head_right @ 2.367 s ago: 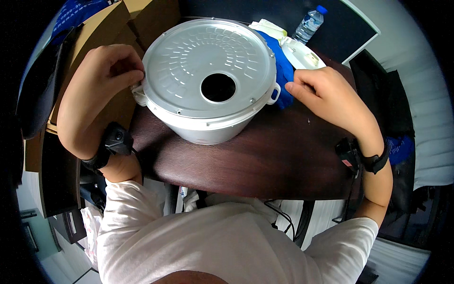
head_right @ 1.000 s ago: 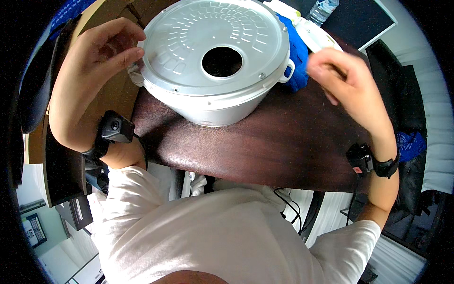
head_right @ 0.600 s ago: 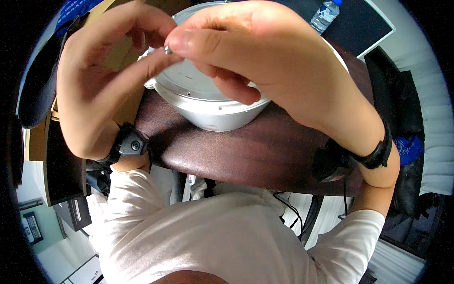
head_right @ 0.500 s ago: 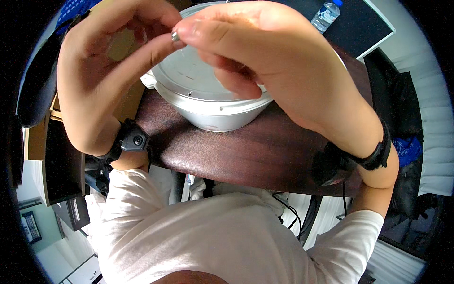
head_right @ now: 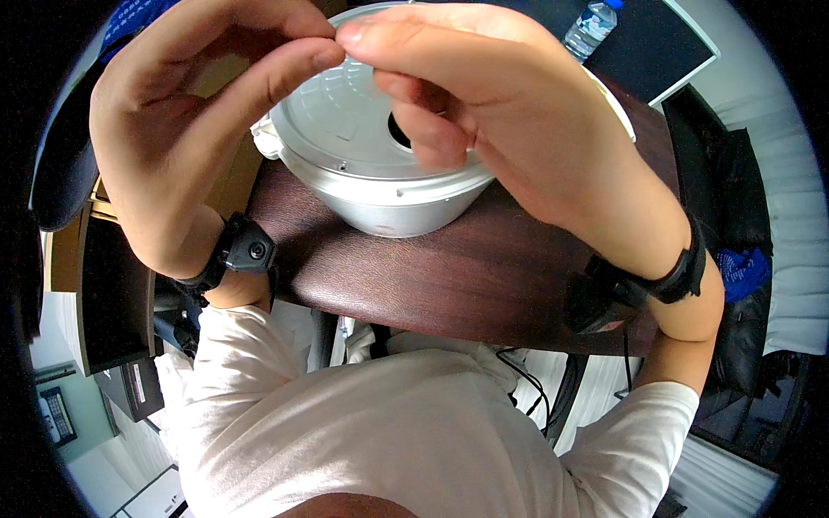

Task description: The person assembles a white circular appliance by hand, pressing a clear plastic cover onto the base and securing it with screws. They use a screwdriver to tighten the screws around the perimeter of the cover.

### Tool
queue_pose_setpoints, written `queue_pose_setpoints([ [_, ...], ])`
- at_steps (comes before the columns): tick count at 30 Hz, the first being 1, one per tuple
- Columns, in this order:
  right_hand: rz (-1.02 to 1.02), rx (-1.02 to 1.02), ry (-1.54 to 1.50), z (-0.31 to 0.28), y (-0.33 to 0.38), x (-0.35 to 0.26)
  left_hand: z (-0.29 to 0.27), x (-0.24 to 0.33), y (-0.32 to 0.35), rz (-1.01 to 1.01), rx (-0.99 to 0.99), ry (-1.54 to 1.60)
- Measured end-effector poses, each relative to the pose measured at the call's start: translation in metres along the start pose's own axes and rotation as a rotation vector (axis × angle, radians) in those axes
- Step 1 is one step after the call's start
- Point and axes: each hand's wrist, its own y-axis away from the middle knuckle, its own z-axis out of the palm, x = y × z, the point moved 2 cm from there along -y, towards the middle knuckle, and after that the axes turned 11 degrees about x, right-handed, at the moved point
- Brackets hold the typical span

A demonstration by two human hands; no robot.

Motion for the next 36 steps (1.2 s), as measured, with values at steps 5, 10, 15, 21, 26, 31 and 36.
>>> queue_pose_setpoints([
  [5,-0.219,0.165,0.335,0.010,0.004,0.002,-0.005,0.009,0.000,-0.044,-0.086,-0.097],
  [10,-0.026,0.010,0.140,-0.001,-0.002,-0.004,-0.005,0.006,-0.006,-0.158,-0.105,0.063],
  [15,-0.031,-0.099,0.264,-0.011,-0.012,-0.004,-0.012,0.009,-0.006,-0.203,-0.211,-0.037],
  [21,-0.410,0.021,0.837,-0.007,-0.019,0.018,-0.012,-0.020,0.010,-0.183,-0.481,0.034],
  [26,-0.412,-0.140,0.923,-0.001,-0.022,0.020,-0.016,-0.038,0.017,-0.166,-0.658,0.125],
  [31,-0.383,-0.157,1.018,0.007,-0.026,0.016,-0.012,-0.034,0.017,-0.207,-0.680,0.144],
  [36,-0.350,-0.156,1.061,0.012,-0.028,0.013,-0.013,-0.028,0.003,-0.237,-0.786,0.104],
])
